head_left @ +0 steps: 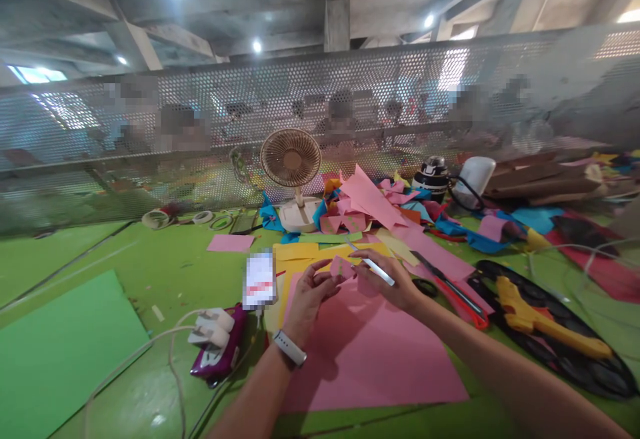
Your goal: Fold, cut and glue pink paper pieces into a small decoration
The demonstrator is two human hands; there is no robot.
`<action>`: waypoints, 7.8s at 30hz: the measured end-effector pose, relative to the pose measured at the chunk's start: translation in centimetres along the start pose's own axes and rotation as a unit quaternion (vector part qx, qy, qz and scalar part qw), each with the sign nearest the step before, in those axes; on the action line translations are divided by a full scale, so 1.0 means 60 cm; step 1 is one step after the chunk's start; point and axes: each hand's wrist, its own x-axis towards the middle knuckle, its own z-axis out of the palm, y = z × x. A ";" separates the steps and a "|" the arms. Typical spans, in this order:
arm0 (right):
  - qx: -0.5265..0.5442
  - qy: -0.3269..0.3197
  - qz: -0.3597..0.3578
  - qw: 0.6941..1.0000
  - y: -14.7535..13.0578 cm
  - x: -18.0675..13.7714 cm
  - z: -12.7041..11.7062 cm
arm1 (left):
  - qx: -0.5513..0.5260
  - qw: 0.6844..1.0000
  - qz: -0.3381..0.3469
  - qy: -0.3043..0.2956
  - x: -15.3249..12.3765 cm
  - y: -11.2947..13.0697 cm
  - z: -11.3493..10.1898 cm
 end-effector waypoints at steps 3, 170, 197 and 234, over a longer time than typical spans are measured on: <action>0.005 0.006 -0.011 1.000 0.007 -0.001 0.003 | 0.002 1.000 0.006 0.000 0.001 -0.002 -0.001; -0.377 -0.212 0.050 0.900 0.060 -0.039 -0.044 | 0.201 0.973 0.113 0.027 0.005 0.055 -0.008; -0.243 -0.171 0.047 0.954 0.049 -0.046 -0.028 | 0.194 0.973 0.124 0.033 0.001 0.056 -0.010; -0.356 -0.118 0.059 0.925 0.023 -0.027 -0.194 | 0.153 0.981 0.116 0.029 0.005 0.057 -0.014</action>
